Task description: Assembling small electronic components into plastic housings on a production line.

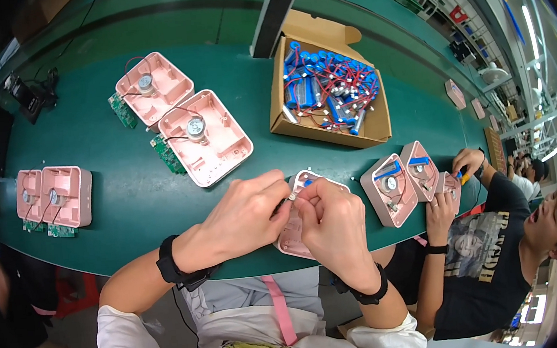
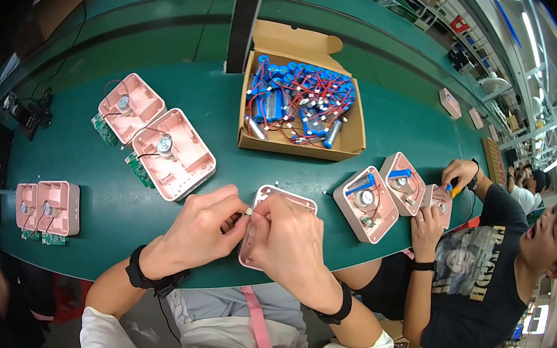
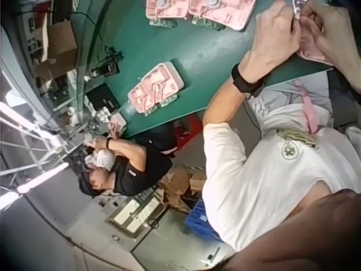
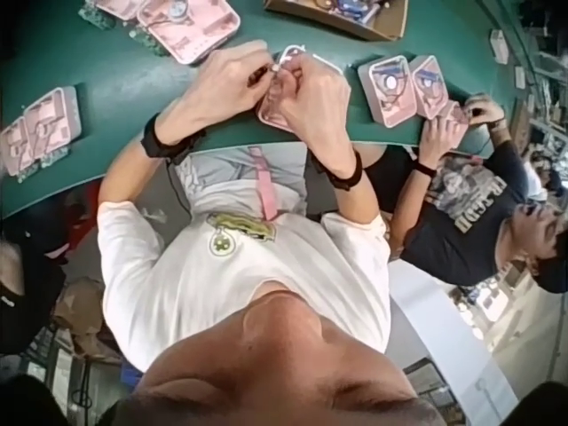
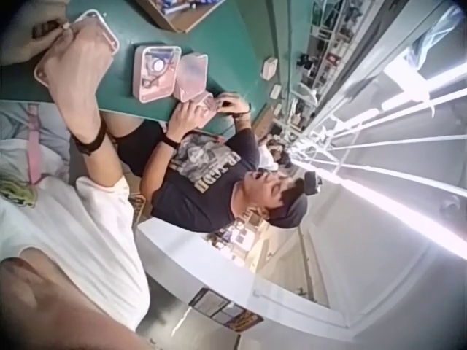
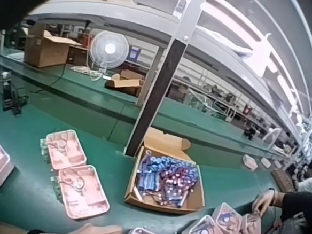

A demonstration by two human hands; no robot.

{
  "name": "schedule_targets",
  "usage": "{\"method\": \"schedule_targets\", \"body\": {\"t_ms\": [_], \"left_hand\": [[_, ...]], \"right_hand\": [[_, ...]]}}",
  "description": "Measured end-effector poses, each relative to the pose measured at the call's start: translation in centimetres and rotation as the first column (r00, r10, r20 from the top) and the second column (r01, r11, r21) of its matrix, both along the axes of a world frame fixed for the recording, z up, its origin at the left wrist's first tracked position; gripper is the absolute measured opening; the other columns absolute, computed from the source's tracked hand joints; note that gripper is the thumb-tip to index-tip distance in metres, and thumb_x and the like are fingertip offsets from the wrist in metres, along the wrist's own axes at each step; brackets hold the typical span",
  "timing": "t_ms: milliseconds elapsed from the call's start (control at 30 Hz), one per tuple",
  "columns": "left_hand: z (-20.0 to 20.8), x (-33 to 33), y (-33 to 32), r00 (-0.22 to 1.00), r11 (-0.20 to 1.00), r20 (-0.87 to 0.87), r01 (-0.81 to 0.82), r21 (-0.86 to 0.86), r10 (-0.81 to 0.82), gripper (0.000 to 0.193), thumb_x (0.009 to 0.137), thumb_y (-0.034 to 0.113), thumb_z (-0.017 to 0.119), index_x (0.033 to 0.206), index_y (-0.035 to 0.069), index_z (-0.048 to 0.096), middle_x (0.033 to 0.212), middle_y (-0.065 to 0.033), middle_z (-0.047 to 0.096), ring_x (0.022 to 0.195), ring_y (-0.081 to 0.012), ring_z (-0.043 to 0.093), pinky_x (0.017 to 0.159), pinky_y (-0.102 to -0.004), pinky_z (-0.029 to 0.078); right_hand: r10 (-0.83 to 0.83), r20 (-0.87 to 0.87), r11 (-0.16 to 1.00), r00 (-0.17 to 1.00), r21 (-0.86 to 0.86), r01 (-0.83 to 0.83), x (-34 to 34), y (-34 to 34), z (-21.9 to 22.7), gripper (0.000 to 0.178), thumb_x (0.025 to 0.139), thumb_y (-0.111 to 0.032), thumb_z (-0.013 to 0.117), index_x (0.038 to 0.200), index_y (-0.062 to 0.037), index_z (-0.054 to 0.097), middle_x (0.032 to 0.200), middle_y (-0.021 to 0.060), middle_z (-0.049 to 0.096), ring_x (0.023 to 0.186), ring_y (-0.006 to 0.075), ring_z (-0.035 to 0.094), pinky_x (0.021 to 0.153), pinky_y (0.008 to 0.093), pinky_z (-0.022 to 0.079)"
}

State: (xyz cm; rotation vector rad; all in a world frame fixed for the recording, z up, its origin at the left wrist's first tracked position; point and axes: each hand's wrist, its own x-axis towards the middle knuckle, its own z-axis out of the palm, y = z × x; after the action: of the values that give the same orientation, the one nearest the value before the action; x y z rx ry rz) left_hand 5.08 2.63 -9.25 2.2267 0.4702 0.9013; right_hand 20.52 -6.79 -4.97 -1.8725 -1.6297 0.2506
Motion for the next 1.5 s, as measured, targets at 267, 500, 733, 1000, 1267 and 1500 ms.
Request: {"method": "schedule_targets", "body": {"t_ms": [267, 500, 733, 1000, 1267, 1500], "left_hand": [[3.0, -0.9, 0.7, 0.991, 0.822, -0.110, -0.003, -0.569, -0.072, 0.010, 0.094, 0.003, 0.070, 0.100, -0.005, 0.067, 0.078, -0.0128, 0.070, 0.065, -0.0229, 0.072, 0.058, -0.0357, 0.056], [4.0, -1.5, 1.1, 0.921, 0.425, -0.039, 0.141, -0.894, -0.389, 0.015, 0.103, 0.005, 0.064, 0.112, -0.006, 0.070, 0.085, -0.0094, 0.076, 0.071, -0.0120, 0.075, 0.061, -0.0265, 0.061], [4.2, -1.8, 1.6, 0.825, 0.650, -0.235, 0.195, -0.734, -0.514, 0.014, 0.104, 0.006, 0.065, 0.108, -0.003, 0.076, 0.083, -0.0035, 0.074, 0.066, -0.0062, 0.066, 0.057, -0.0223, 0.051], [3.6, -2.0, 2.3, 0.998, 0.805, -0.066, -0.037, -0.592, -0.002, 0.011, 0.100, 0.005, 0.069, 0.103, -0.002, 0.077, 0.069, 0.0016, 0.066, 0.061, -0.0021, 0.056, 0.055, -0.0210, 0.041], [6.4, -5.2, 4.3, 0.894, 0.890, 0.040, -0.437, -0.128, 0.445, 0.009, 0.098, 0.002, 0.071, 0.103, -0.004, 0.074, 0.082, -0.0052, 0.069, 0.064, -0.0098, 0.059, 0.059, -0.0247, 0.047], [5.9, -9.8, 7.4, 0.731, 0.726, -0.203, -0.522, 0.447, 0.651, 0.025, 0.093, 0.006, 0.075, 0.116, -0.002, 0.070, 0.113, -0.0152, 0.069, 0.105, -0.0325, 0.063, 0.087, -0.0402, 0.053]], "right_hand": [[0.141, -0.034, 0.989, 0.989, 0.057, -0.139, 1.2, -1.4, 0.8, 0.026, 0.089, -0.004, 0.079, 0.112, 0.0023, 0.069, 0.101, 0.0190, 0.072, 0.080, 0.0296, 0.072, 0.070, 0.0370, 0.056], [0.117, 0.106, 0.993, 0.987, -0.011, -0.116, -2.3, -6.6, 1.3, 0.064, 0.087, -0.011, 0.083, 0.142, 0.0047, 0.056, 0.140, 0.0215, 0.062, 0.125, 0.0402, 0.062, 0.104, 0.0479, 0.049], [0.136, 0.264, 0.990, 0.955, -0.001, -0.141, -1.6, -8.7, -1.7, 0.062, 0.085, -0.015, 0.085, 0.139, 0.0045, 0.059, 0.140, 0.0197, 0.061, 0.133, 0.0414, 0.057, 0.110, 0.0567, 0.043], [0.094, 0.382, 0.979, 0.919, 0.133, -0.155, 0.1, -9.8, -4.4, 0.040, 0.085, -0.005, 0.081, 0.122, 0.0011, 0.067, 0.124, 0.0140, 0.068, 0.126, 0.0409, 0.061, 0.105, 0.0542, 0.048], [-0.081, 0.360, 0.987, 0.929, 0.157, 0.025, 2.2, -9.9, -3.8, 0.035, 0.084, 0.001, 0.079, 0.117, 0.0001, 0.068, 0.117, 0.0131, 0.070, 0.120, 0.0409, 0.063, 0.094, 0.0486, 0.050], [-0.188, 0.419, 0.976, 0.888, 0.181, 0.122, 4.8, -10.7, -3.5, 0.030, 0.087, -0.003, 0.077, 0.116, -0.0001, 0.069, 0.117, 0.0127, 0.070, 0.119, 0.0400, 0.063, 0.093, 0.0486, 0.048]]}}
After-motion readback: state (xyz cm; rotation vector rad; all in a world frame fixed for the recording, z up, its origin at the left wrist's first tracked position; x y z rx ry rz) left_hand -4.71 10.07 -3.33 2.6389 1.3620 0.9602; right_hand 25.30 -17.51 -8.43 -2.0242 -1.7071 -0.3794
